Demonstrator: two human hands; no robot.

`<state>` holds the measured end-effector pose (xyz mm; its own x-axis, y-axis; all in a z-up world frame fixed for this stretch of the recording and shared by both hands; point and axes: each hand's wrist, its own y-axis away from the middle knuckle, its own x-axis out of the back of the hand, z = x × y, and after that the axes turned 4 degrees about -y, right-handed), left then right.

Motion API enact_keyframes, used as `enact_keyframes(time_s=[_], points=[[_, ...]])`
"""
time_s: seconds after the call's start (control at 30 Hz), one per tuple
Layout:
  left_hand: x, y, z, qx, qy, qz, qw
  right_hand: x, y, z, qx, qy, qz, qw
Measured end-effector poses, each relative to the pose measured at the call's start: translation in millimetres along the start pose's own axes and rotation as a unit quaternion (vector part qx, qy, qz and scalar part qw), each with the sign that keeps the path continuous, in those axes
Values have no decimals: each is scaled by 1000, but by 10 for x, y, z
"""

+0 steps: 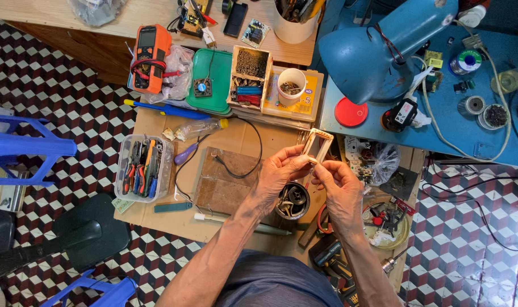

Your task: The person assembles small electrical components on a cluttered workbench. They handle a white plastic housing, insert a blue rectangular component, and use a yellow utility knife to trim or adjust parts. The person repeatedly picks up, inspects, and places components into a metal can.

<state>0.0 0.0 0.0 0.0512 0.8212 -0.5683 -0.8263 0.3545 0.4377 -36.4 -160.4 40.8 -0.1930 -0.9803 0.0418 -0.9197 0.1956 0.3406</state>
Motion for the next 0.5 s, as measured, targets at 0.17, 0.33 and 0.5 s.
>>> enact_keyframes(time_s=[0.17,0.33,0.5], points=[[-7,-25,-32,-5,14,2,1000,15,-8,-33,-22,-57,-11,998],[9,-12,-51,-5,13,7,1000,7,-35,-15,-50,-106,-10,993],[13,-5,-28,-1,12,4,1000,5,-34,-20,-48,-96,-18,994]])
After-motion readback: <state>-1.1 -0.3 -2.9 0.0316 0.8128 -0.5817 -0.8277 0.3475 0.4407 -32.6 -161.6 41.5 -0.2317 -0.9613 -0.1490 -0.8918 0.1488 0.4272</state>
